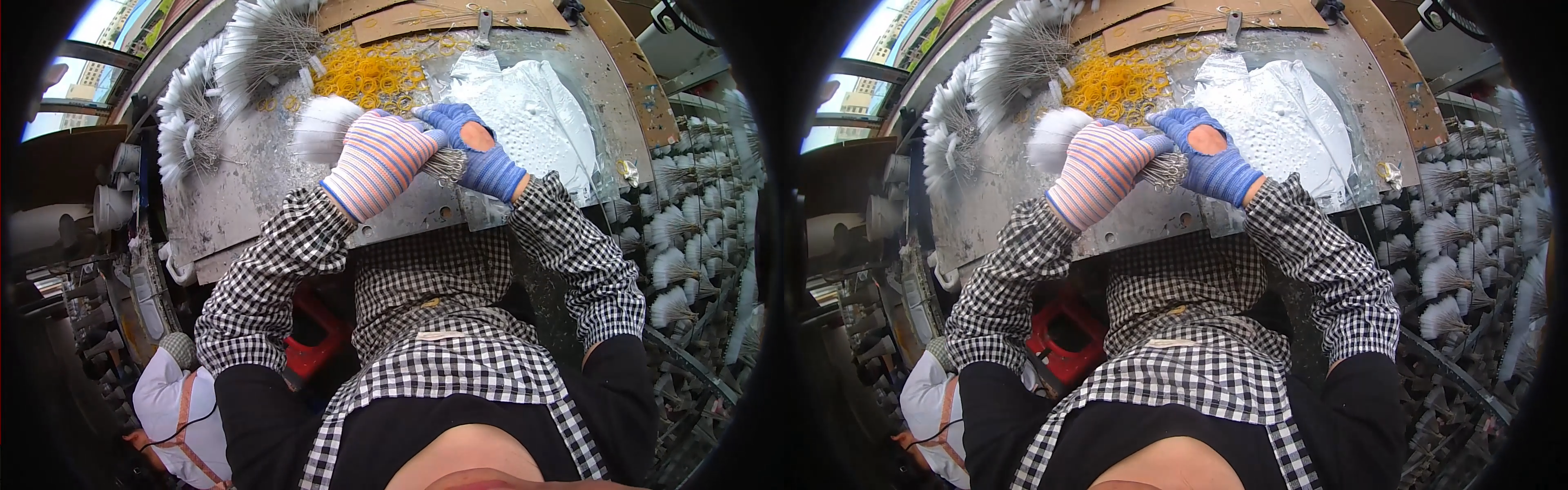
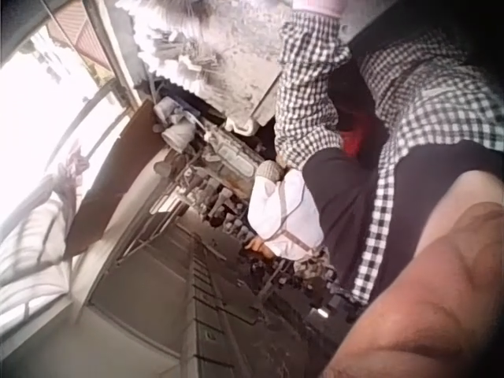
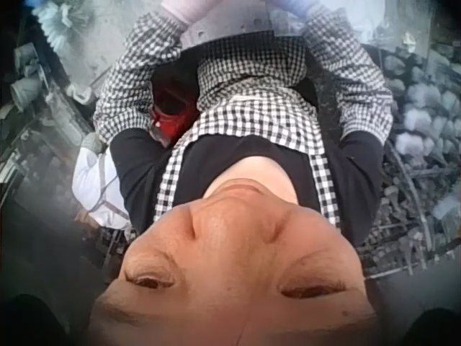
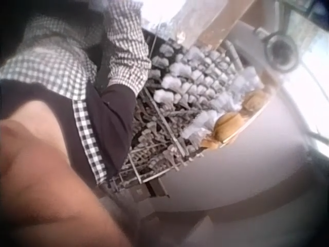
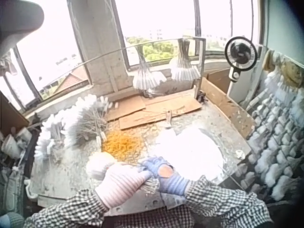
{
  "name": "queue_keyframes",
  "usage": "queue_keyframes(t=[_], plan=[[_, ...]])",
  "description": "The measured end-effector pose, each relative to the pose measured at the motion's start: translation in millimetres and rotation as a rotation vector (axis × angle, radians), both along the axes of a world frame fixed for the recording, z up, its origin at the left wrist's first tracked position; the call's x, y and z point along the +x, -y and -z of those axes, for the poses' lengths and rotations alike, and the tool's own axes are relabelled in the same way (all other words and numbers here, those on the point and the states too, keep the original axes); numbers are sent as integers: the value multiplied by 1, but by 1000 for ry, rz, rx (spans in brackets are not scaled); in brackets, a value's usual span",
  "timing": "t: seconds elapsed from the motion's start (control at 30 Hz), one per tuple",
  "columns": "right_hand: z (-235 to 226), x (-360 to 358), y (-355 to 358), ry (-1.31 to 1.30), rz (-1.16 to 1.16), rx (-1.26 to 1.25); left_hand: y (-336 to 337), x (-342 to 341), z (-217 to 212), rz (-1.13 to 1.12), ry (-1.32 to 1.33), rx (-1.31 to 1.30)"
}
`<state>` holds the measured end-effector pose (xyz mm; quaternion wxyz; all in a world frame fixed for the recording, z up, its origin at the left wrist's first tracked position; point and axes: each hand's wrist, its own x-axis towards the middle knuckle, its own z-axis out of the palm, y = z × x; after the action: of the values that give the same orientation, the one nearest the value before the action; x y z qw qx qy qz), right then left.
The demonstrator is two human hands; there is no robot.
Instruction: Assembling bundles of white fibers into round brush heads and securing them with rubber bands.
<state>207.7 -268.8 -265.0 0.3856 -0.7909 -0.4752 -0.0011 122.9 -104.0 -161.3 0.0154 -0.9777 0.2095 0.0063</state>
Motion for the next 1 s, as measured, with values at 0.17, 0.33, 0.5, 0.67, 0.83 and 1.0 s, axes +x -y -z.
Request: queue_keyframes(t=[0.17, 0.33, 0.5, 0.67, 0.83, 1.0], plan=[[-7, 49, -51, 115, -16, -221, -36, -18, 57, -145, -360, 757], [7, 64, -97, 348, -62, -353, -33, -35, 72, -157, -330, 811], [35, 75, -130, 667, -109, -426, -49, -29, 38, -164, -346, 659], [13, 82, -110, 345, -74, -140, -72, -18, -23, -300, 7, -101], [-58, 47, -94, -552, -138, 120, -110, -1, 1, -415, 51, -1028], [-76, 17, -59, -1160, -332, 535, -100, -2, -1, -489, -206, -1278]])
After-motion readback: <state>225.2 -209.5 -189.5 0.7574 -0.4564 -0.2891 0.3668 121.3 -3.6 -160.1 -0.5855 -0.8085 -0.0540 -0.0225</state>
